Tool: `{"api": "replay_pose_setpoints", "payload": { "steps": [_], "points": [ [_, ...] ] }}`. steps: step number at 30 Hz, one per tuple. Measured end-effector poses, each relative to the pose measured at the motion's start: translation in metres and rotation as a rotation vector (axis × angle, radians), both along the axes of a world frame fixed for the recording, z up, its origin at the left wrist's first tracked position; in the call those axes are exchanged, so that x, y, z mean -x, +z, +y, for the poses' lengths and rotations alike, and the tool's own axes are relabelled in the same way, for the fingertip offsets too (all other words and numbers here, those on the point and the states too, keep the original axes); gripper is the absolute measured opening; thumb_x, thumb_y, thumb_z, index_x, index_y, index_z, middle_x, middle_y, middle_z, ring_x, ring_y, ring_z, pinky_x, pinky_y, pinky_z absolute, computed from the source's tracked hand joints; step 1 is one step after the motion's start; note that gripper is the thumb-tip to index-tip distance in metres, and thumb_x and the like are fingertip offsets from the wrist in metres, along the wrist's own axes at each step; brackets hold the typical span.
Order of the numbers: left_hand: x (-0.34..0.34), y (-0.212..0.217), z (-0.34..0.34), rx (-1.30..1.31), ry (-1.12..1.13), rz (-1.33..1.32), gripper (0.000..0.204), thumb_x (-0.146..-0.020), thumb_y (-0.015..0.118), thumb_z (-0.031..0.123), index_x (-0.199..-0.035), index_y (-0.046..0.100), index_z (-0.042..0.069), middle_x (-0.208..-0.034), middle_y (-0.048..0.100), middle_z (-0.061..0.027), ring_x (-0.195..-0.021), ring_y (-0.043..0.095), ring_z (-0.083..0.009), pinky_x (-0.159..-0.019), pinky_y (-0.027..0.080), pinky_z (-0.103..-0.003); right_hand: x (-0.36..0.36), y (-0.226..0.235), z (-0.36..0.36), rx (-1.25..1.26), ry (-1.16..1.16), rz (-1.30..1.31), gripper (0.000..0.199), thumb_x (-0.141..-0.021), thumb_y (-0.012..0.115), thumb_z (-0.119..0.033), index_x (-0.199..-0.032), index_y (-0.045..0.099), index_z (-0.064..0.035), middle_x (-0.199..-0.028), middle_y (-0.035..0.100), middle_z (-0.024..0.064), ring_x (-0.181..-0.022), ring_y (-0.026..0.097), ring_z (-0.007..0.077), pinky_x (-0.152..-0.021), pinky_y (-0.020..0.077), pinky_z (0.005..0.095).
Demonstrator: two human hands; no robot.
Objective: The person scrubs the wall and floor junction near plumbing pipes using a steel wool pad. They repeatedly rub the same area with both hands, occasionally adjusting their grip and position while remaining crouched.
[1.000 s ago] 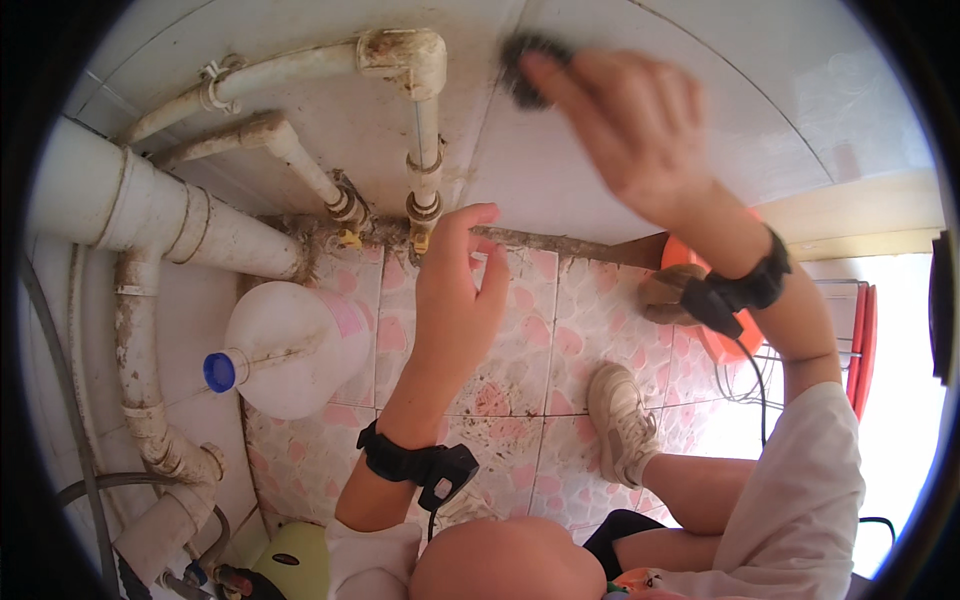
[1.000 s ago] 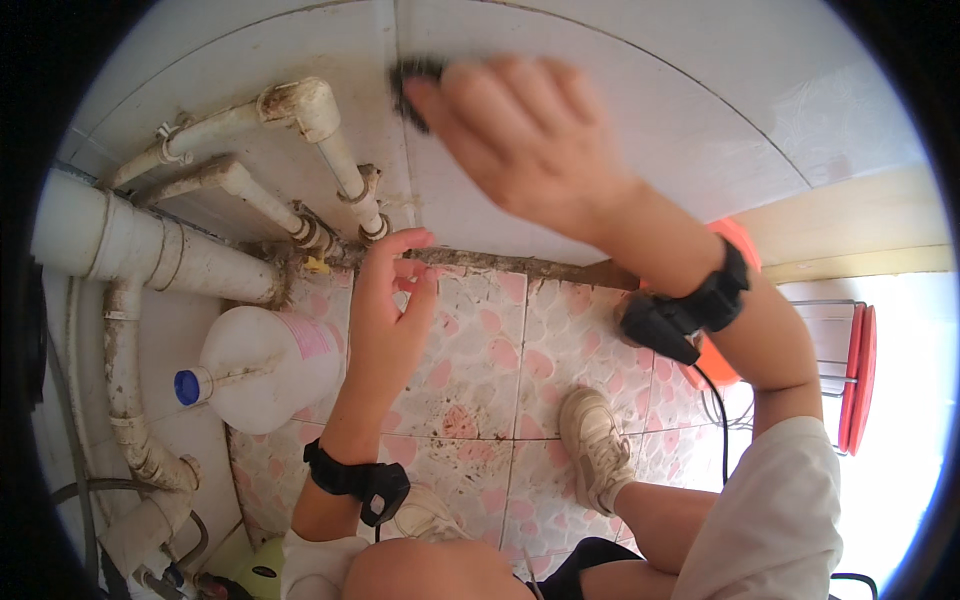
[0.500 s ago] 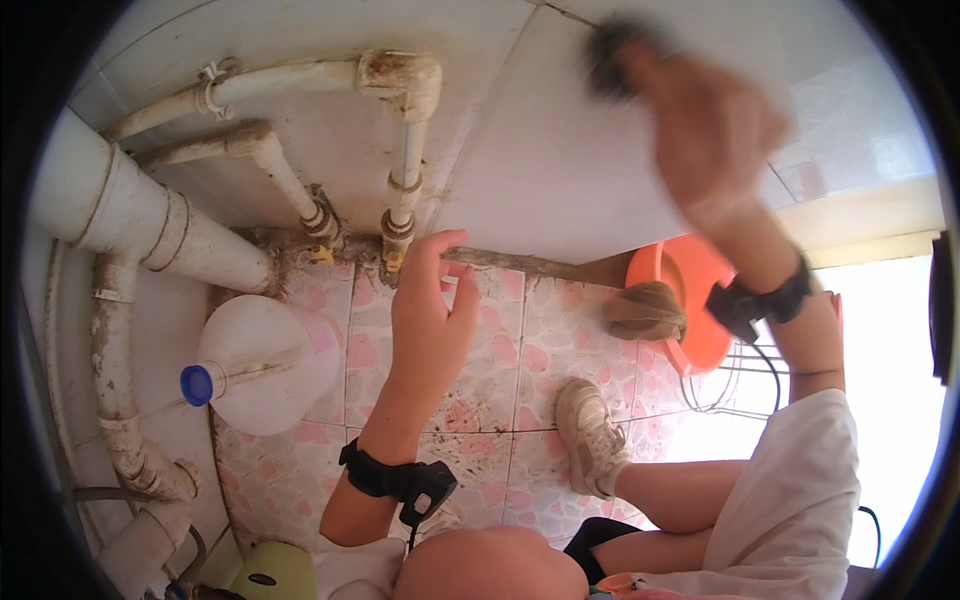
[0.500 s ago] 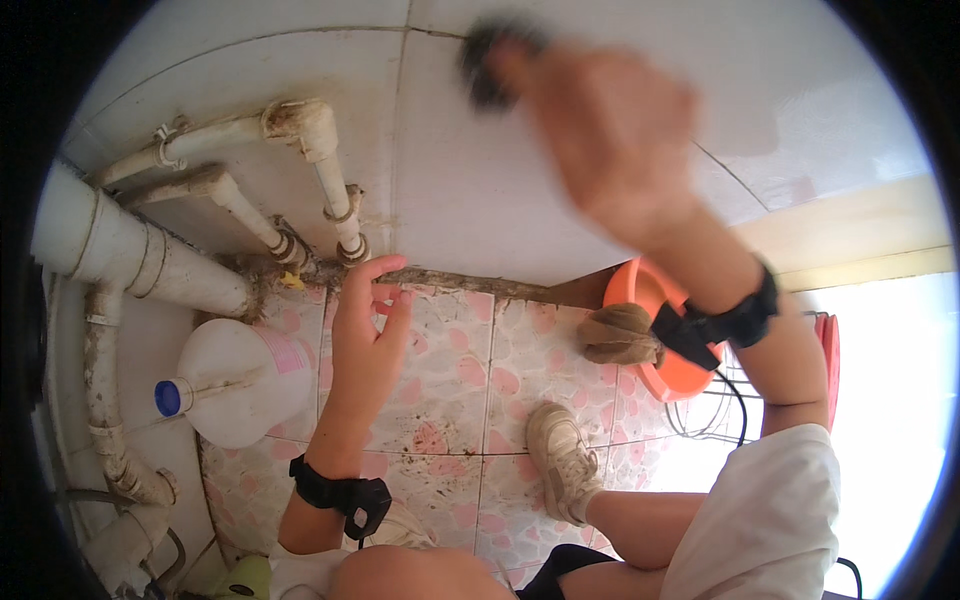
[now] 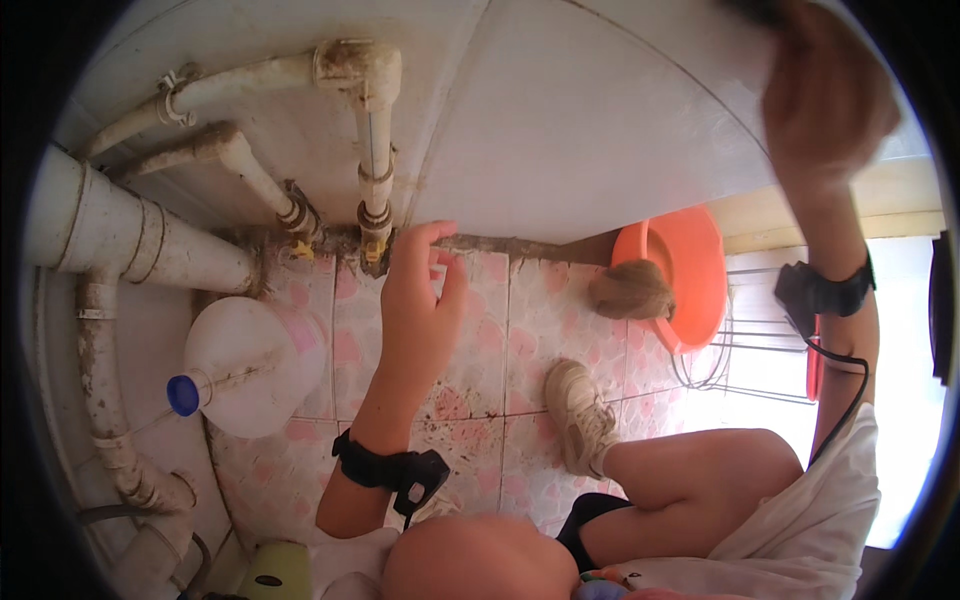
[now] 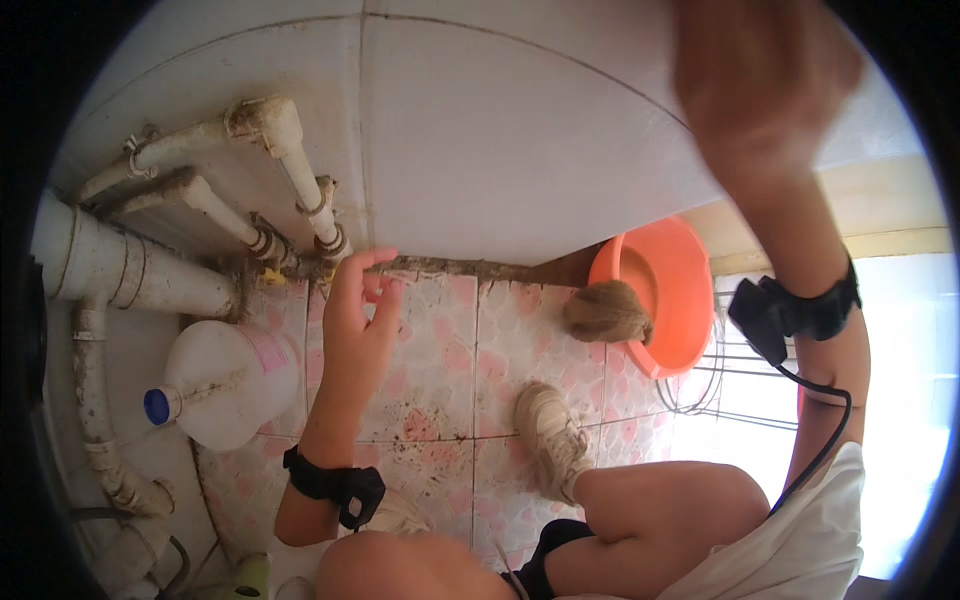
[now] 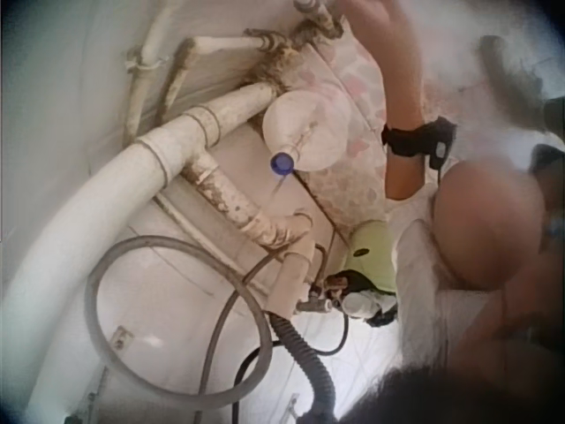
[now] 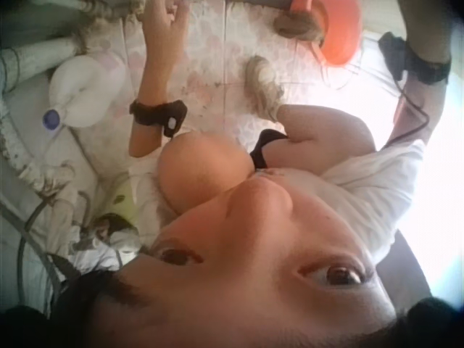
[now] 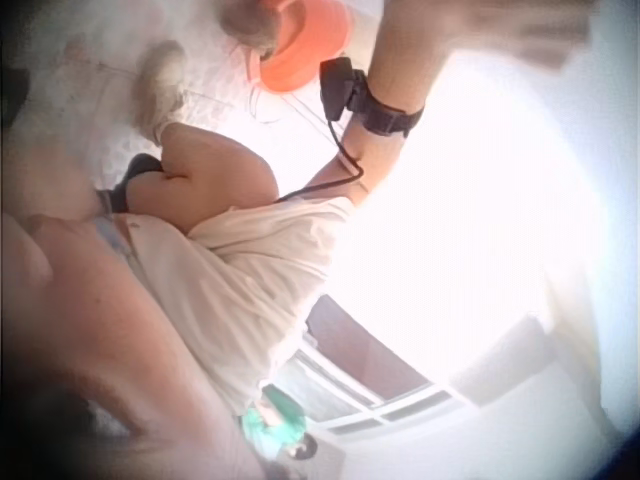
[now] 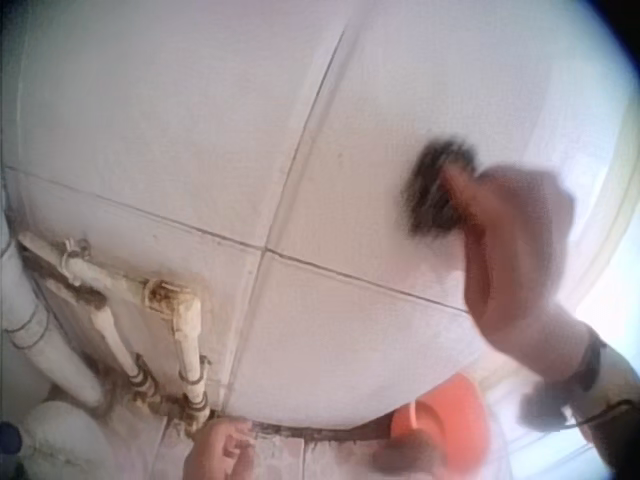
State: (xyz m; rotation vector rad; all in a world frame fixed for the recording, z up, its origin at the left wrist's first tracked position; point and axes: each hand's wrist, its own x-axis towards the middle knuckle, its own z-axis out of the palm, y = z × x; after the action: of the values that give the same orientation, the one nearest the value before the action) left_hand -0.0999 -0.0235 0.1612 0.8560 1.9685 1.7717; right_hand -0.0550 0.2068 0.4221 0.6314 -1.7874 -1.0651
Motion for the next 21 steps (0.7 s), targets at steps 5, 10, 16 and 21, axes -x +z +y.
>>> {"api": "replay_pose_setpoints", "payload": {
  "steps": [5, 10, 16, 21],
  "points": [
    [0.005, 0.004, 0.001, -0.038, -0.013, 0.042, 0.025, -0.089, 0.056, 0.002, -0.114, 0.055, 0.004, -0.104, 0.061, -0.0044, -0.084, 0.057, -0.0127, -0.075, 0.047, -0.028, -0.02, -0.116, -0.002, 0.025, -0.199, -0.42, 0.034, -0.073, 0.068, -0.014, -0.106, 0.066, -0.0093, -0.097, 0.056, -0.0013, -0.084, 0.055, 0.0141, -0.076, 0.038, 0.031],
    [0.025, 0.024, -0.006, 0.014, -0.057, 0.125, 0.022, -0.091, 0.055, 0.004, -0.112, 0.057, 0.002, -0.107, 0.062, -0.0039, -0.084, 0.058, -0.0105, -0.075, 0.046, -0.026, 0.008, -0.086, 0.009, 0.37, -0.049, -0.305, 0.025, -0.075, 0.068, -0.012, -0.099, 0.067, -0.0062, -0.089, 0.055, 0.0012, -0.079, 0.053, 0.0138, -0.069, 0.0377, 0.0279],
    [0.031, 0.04, 0.009, -0.087, -0.158, 0.09, 0.023, -0.092, 0.055, 0.004, -0.115, 0.056, 0.002, -0.111, 0.063, -0.0039, -0.087, 0.061, -0.0106, -0.075, 0.047, -0.024, -0.015, -0.137, -0.004, 0.058, -0.161, -0.301, 0.036, -0.07, 0.067, -0.013, -0.106, 0.07, -0.0101, -0.096, 0.057, -0.001, -0.079, 0.057, 0.0131, -0.072, 0.0393, 0.029],
    [0.025, 0.046, 0.023, 0.008, -0.283, -0.193, 0.029, -0.096, 0.054, 0.02, -0.117, 0.054, 0.0, -0.112, 0.063, -0.0067, -0.09, 0.061, -0.0122, -0.076, 0.047, -0.027, -0.038, -0.189, -0.02, 0.528, -0.299, -0.533, 0.049, -0.07, 0.06, -0.015, -0.118, 0.062, -0.0059, -0.103, 0.058, 0.0025, -0.085, 0.057, 0.0171, -0.08, 0.0381, 0.0311]
  ]
}}
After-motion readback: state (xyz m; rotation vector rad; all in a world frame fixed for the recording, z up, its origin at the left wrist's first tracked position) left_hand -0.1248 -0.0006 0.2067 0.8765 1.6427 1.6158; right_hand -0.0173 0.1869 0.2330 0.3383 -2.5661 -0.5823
